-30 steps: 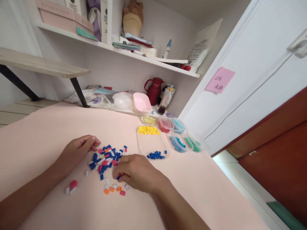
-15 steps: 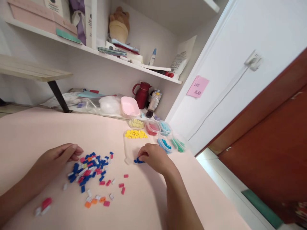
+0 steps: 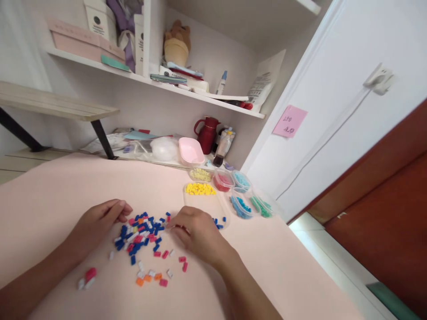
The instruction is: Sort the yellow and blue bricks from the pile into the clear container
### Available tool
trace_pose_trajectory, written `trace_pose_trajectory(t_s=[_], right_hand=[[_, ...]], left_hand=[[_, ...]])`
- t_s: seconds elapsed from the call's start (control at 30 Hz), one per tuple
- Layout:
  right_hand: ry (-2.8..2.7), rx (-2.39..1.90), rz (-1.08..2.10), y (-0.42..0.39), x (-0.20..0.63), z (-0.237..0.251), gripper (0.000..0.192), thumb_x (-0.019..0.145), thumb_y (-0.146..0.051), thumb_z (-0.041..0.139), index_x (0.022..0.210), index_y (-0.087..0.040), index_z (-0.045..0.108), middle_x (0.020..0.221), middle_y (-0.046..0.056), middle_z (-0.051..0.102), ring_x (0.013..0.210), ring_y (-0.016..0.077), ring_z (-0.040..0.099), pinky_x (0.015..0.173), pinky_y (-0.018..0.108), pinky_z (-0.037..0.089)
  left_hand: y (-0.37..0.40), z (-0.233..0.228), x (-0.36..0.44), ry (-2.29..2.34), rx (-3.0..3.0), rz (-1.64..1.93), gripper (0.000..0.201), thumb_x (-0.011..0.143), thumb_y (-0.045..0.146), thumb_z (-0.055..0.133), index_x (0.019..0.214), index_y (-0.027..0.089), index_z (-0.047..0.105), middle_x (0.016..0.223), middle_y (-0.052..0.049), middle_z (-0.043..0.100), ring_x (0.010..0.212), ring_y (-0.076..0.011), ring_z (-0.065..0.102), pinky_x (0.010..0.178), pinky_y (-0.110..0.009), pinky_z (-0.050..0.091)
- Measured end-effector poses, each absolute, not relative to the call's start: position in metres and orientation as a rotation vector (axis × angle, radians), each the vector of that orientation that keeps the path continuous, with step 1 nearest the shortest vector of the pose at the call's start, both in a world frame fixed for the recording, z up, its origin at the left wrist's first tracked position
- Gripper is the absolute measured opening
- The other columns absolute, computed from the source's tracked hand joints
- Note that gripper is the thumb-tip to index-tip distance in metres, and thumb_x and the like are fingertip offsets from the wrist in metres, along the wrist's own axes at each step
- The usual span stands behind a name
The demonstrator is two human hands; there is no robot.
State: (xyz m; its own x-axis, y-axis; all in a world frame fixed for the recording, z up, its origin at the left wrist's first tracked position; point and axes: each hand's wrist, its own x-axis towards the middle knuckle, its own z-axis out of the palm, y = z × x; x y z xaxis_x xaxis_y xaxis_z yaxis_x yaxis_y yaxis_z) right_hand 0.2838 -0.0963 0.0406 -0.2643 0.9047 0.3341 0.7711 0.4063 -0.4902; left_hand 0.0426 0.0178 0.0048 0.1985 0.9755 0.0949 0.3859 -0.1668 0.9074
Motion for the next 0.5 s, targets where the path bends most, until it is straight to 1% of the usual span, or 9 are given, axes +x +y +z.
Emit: trace_pose_trajectory(t_s=[0.07,0.17,0.27,0.4,0.5], right_hand=[[-2.181,-1.345,0.332,-0.097,0.274,0.035,0.023,0.091,-0.014,0.055,0.104,-0.026,0.071,0.098,0.005,0.068,0.088,0.0147,0.064,0.079,0.025,0.049],[-2.220,-1.394,0.305,-0.095,0.270,0.028,0.026,0.090,-0.013,0.056,0.107,-0.027,0.070,0.099,0.004,0.066,0.087,0.0144,0.064,0.078,0.024,0.048],[-2.236,-1.459,0.291,-0.092,0.269,0.023,0.022,0.088,-0.014,0.059,0.104,-0.025,0.070,0.097,0.003,0.065,0.085,0.0143,0.063,0.078,0.024,0.047],[-2.256,-1.511,0.276,-0.088,0.264,0.017,0.016,0.085,-0.014,0.063,0.096,-0.023,0.071,0.090,0.002,0.064,0.081,0.0142,0.061,0.073,0.023,0.046],[-2.259,-1.507,0.279,-0.086,0.258,0.012,0.015,0.083,-0.012,0.063,0.091,-0.023,0.070,0.090,0.002,0.064,0.081,0.0137,0.061,0.072,0.022,0.045]], left_hand=[[0.017,0.005,0.043,1.284,1.689,0.964,0.034,0.081,0.051,0.051,0.070,0.025,0.069,0.070,-0.002,0.073,0.069,-0.0219,0.069,0.070,-0.032,0.052],[0.016,0.005,0.043,1.277,1.685,0.973,0.033,0.081,0.050,0.051,0.069,0.025,0.069,0.067,0.000,0.072,0.068,-0.0200,0.068,0.068,-0.030,0.052],[0.016,0.005,0.043,1.269,1.680,0.976,0.033,0.081,0.049,0.051,0.070,0.024,0.069,0.065,0.000,0.071,0.067,-0.0197,0.068,0.068,-0.029,0.051],[0.017,0.006,0.044,1.259,1.669,0.981,0.032,0.080,0.049,0.051,0.070,0.024,0.069,0.064,0.000,0.071,0.067,-0.0203,0.068,0.068,-0.030,0.052],[0.016,0.007,0.044,1.261,1.665,0.982,0.033,0.079,0.051,0.052,0.070,0.024,0.069,0.064,-0.001,0.071,0.067,-0.0213,0.068,0.068,-0.031,0.052]])
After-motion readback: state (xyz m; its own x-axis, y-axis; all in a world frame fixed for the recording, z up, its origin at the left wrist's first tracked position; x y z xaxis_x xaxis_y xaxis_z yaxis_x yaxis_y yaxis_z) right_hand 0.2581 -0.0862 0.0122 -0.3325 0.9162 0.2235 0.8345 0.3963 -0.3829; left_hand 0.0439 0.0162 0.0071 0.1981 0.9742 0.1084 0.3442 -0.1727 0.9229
